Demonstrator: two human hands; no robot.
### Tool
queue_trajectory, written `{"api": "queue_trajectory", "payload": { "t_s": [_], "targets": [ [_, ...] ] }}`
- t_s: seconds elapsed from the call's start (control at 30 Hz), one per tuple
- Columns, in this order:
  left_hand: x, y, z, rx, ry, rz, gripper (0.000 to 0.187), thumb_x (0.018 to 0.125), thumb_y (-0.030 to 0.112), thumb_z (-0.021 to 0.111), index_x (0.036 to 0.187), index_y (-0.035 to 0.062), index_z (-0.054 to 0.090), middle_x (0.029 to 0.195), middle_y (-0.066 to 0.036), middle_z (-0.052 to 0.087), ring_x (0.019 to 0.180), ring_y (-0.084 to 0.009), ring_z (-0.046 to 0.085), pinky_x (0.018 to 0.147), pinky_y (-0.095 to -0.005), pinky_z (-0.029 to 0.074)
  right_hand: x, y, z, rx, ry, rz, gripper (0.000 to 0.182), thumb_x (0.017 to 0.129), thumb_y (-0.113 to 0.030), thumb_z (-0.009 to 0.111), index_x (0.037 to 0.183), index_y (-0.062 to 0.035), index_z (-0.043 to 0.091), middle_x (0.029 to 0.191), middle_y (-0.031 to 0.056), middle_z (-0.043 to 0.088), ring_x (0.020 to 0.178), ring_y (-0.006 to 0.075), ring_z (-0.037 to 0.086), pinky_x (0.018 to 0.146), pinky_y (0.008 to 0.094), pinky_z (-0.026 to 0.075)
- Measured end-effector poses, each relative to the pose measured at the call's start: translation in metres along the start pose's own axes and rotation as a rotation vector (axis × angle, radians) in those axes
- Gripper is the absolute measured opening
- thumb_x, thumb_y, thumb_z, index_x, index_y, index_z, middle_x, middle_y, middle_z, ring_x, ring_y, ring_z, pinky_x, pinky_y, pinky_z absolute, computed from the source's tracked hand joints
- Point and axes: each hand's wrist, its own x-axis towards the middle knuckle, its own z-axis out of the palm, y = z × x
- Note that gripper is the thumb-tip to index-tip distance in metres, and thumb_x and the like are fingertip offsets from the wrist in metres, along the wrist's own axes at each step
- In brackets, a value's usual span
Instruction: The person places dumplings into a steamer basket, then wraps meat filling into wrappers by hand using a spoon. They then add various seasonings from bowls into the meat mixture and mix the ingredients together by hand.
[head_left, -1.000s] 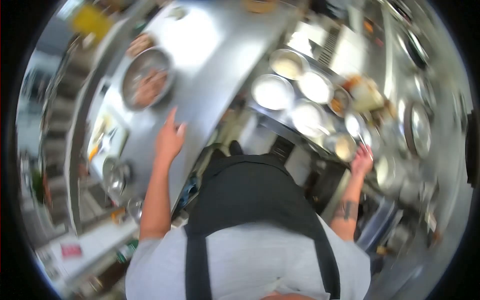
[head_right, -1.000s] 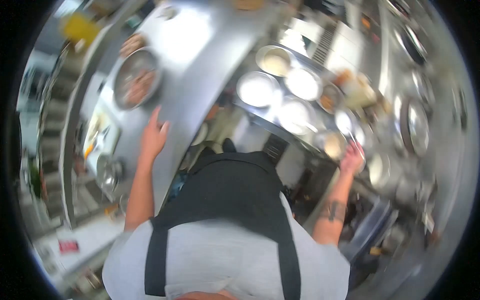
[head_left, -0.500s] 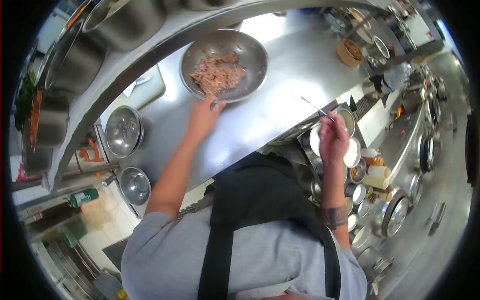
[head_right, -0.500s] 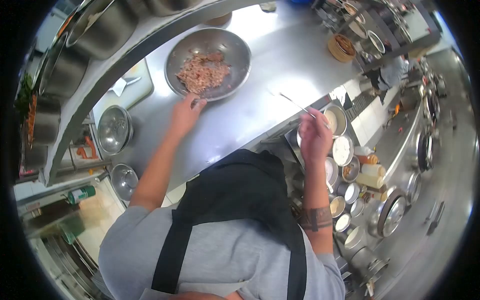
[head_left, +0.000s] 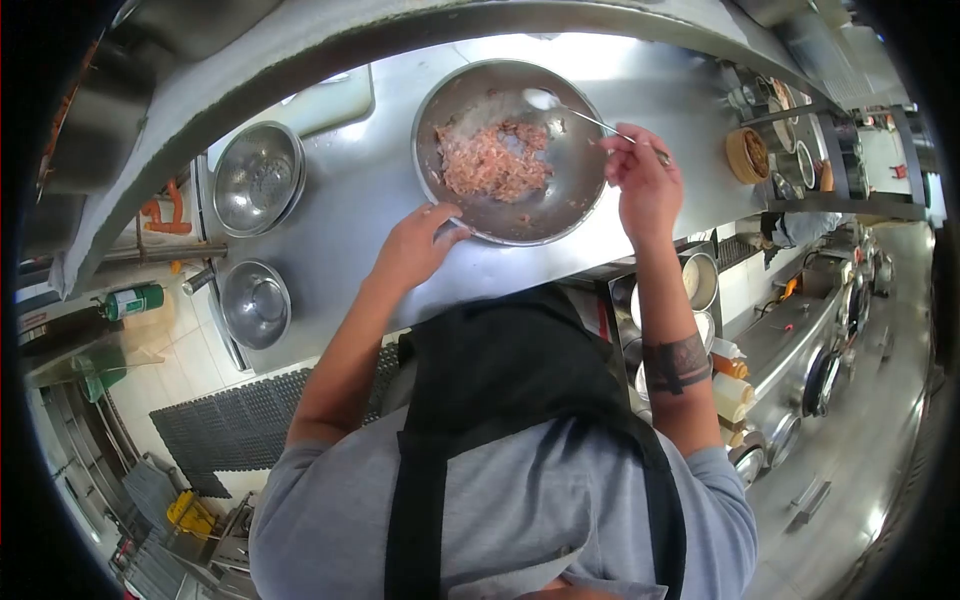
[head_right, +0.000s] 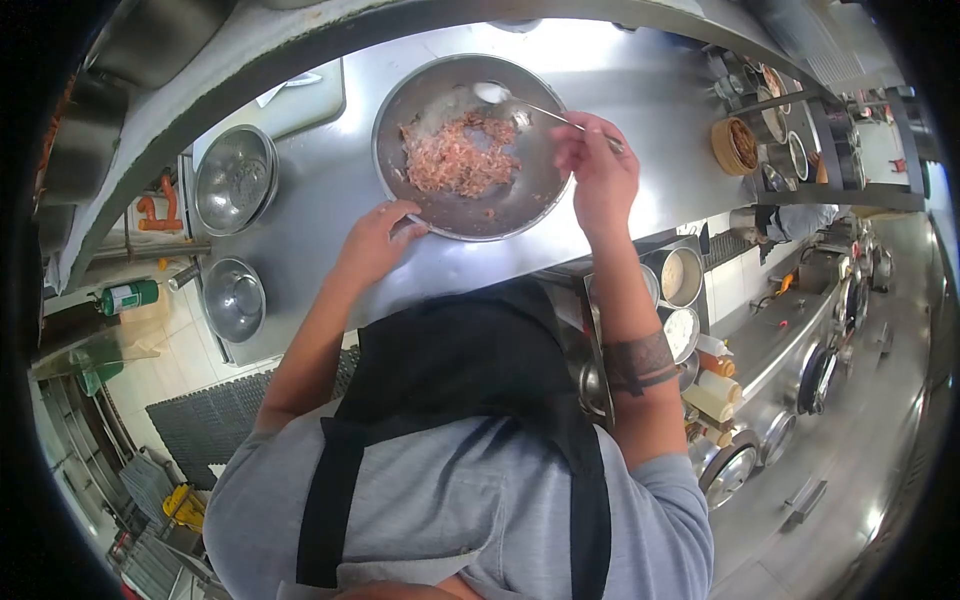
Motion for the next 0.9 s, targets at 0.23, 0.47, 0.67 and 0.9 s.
{"api": "queue_trajectory", "payload": {
  "t_s": [0.23,0.47,0.67,0.9],
  "targets": [
    [0.004,0.0,-0.002,-0.004,-0.037,-0.001,0.035,0.093,0.031,0.076,0.119,0.0088,0.07,0.11,-0.015,0.07,0.105,-0.0345,0.068,0.093,-0.043,0.053,-0.046,-0.001,-0.024,-0.203,0.073,0.057,0.031,0.108,-0.02,0.052,0.116,0.0073,0.065,0.095,0.0197,0.073,0.064,0.0163,0.058,0.058,0.0288,0.046],
    [0.004,0.0,-0.003,0.008,-0.037,0.058,0.034,0.093,0.029,0.076,0.119,0.0094,0.07,0.108,-0.014,0.07,0.099,-0.0331,0.069,0.088,-0.0416,0.054,-0.021,-0.001,0.02,0.044,0.042,0.048,0.029,0.109,-0.016,0.05,0.118,0.0071,0.065,0.097,0.0199,0.073,0.067,0.0173,0.06,0.061,0.0292,0.046],
    [0.003,-0.002,0.0,-0.029,-0.004,0.072,0.033,0.093,0.028,0.077,0.118,0.0092,0.07,0.105,-0.015,0.07,0.097,-0.033,0.069,0.086,-0.0416,0.054,-0.035,-0.026,-0.01,-0.182,0.139,-0.126,0.03,0.109,-0.017,0.05,0.117,0.0088,0.064,0.097,0.0214,0.072,0.067,0.0171,0.059,0.061,0.029,0.046],
    [0.005,-0.001,0.003,0.016,-0.028,0.064,0.034,0.093,0.03,0.077,0.118,0.0089,0.07,0.106,-0.016,0.07,0.097,-0.0336,0.069,0.087,-0.0415,0.055,-0.037,-0.018,0.012,-0.184,0.047,-0.127,0.03,0.109,-0.018,0.052,0.118,0.0081,0.065,0.1,0.0197,0.073,0.07,0.0176,0.062,0.063,0.0297,0.048]
  ]
}}
